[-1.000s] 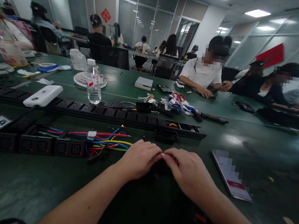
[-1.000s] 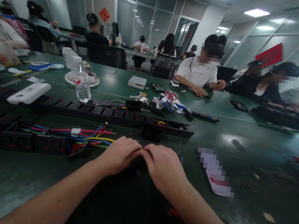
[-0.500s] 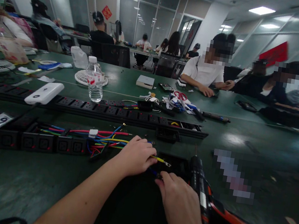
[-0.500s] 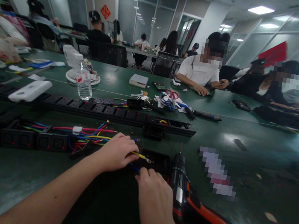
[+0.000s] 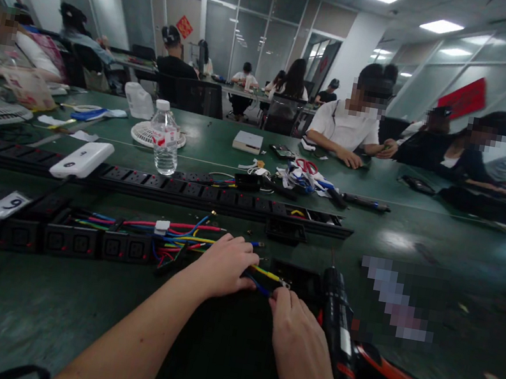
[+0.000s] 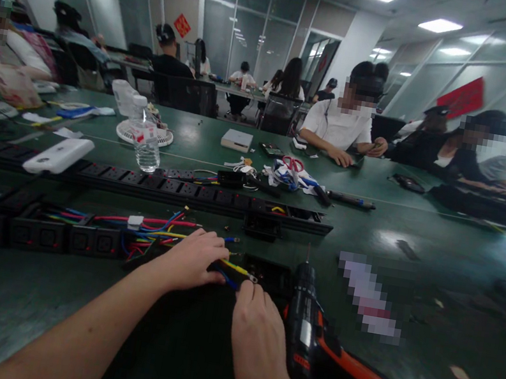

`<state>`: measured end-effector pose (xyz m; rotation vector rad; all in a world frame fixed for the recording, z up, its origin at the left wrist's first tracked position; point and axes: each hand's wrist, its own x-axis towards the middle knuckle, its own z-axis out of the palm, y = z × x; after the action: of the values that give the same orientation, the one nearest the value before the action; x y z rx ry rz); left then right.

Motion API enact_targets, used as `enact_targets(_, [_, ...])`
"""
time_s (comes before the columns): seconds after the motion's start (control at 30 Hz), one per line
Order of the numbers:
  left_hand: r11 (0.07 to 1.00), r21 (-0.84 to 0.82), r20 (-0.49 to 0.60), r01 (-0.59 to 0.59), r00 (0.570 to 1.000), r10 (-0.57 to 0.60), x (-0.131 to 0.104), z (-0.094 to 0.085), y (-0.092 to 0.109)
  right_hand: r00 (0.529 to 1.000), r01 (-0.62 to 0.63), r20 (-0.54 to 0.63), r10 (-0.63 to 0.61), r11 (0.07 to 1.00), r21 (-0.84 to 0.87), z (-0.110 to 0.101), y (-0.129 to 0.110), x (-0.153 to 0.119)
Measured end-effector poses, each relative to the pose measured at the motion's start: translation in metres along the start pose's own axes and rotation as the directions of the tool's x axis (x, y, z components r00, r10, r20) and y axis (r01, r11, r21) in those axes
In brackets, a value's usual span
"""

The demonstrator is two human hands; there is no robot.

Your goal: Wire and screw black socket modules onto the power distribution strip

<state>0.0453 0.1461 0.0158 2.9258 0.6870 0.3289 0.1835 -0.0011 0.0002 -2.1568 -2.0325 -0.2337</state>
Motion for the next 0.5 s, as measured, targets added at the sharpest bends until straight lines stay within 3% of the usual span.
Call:
enact_targets(0.23, [1.000,0.003,-0.030,0.012,0.999,-0.012,0.000,0.001,0.000,0.980,0.195,0.008,-0.196,0.975,0.107,0.007,-0.027,-0.007])
enact_targets(0.37, [0.999,-0.018,-0.032,0.031,0.999,-0.032,0.001,0.001,0.000,0.985,0.166,0.029,-0.168,0.985,0.038,0.003,-0.047,-0.003])
enact_targets(0.5, [0.998,-0.045,-0.015,0.046,0.999,-0.046,0.002,0.001,0.001,0.985,0.169,-0.028,-0.168,0.986,0.001,-0.018,-0.062,-0.018])
